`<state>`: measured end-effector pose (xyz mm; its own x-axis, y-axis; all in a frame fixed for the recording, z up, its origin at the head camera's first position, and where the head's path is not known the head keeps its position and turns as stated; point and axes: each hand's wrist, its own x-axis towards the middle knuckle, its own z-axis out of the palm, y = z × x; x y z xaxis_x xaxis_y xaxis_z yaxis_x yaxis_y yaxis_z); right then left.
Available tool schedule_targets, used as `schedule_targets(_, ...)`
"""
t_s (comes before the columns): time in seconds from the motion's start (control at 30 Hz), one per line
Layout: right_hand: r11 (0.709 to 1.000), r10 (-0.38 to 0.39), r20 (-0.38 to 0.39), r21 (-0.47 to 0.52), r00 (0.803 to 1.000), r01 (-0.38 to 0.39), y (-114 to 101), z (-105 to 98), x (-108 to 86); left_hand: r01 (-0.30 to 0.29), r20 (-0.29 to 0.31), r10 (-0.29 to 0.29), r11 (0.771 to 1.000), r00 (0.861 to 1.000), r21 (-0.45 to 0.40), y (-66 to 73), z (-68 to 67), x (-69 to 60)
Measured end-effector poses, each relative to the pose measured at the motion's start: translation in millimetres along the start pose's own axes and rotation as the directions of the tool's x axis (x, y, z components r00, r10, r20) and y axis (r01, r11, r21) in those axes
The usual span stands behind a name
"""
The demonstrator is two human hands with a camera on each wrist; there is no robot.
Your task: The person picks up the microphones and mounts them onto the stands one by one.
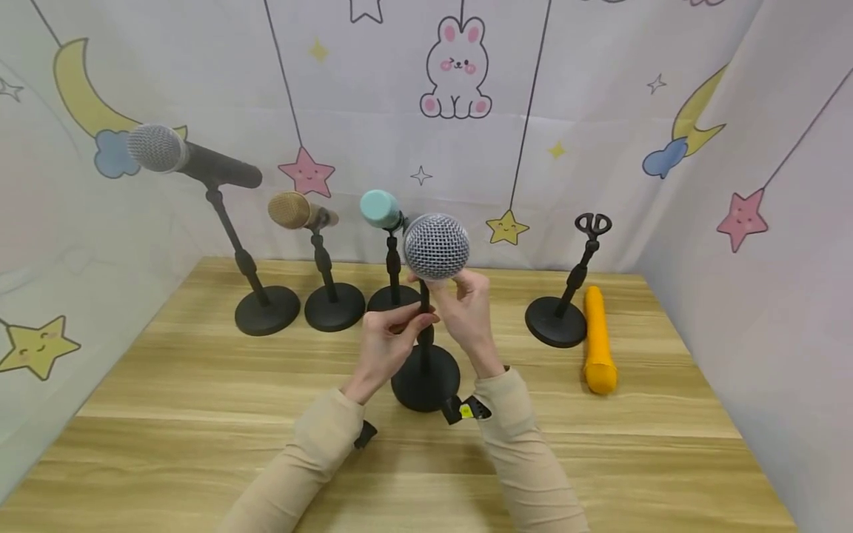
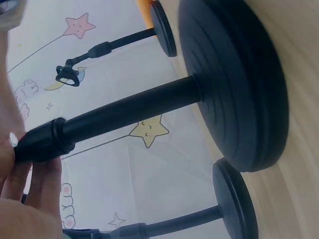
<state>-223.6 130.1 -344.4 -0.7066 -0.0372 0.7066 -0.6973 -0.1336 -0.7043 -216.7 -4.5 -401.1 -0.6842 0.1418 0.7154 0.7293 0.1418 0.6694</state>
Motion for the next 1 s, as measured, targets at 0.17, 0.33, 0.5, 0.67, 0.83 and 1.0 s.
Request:
schedule_targets(0.17,1.000,0.025,0.055,-0.021,0.998,-0.024,4.5,-7.0,-4.6,0.104,0.155,-0.096,0.994,0.983,-0.045,-2.4,-7.3,0.1)
schedule_targets(0.33,0.985,0.085,0.130,-0.159,0.988,-0.064,11.5,-17.2,-18.2,0.341,0.390,-0.317,0.940,0.864,0.008,-11.6,-26.4,-9.4)
schedule_targets(0.5,0.911,0.268,0.253,-0.380,0.930,-0.159,25.4,-33.7,-37.6,0.375,0.583,-0.502,0.865,0.639,0.334,-23.6,-43.4,-24.0)
schedule_targets(0.67,0.834,0.391,0.324,-0.521,0.862,-0.182,33.7,-37.7,-50.4,0.353,0.633,-0.575,0.818,0.518,0.454,-29.7,-45.3,-36.1)
schedule_targets(0.83,0.809,0.399,0.314,-0.562,0.862,-0.170,36.2,-33.2,-53.8,0.358,0.633,-0.594,0.804,0.496,0.474,-29.7,-45.9,-40.3)
schedule_targets(1.0,0.821,0.370,0.287,-0.546,0.884,-0.166,36.7,-31.3,-54.9,0.384,0.619,-0.623,0.782,0.479,0.491,-28.5,-47.2,-40.8)
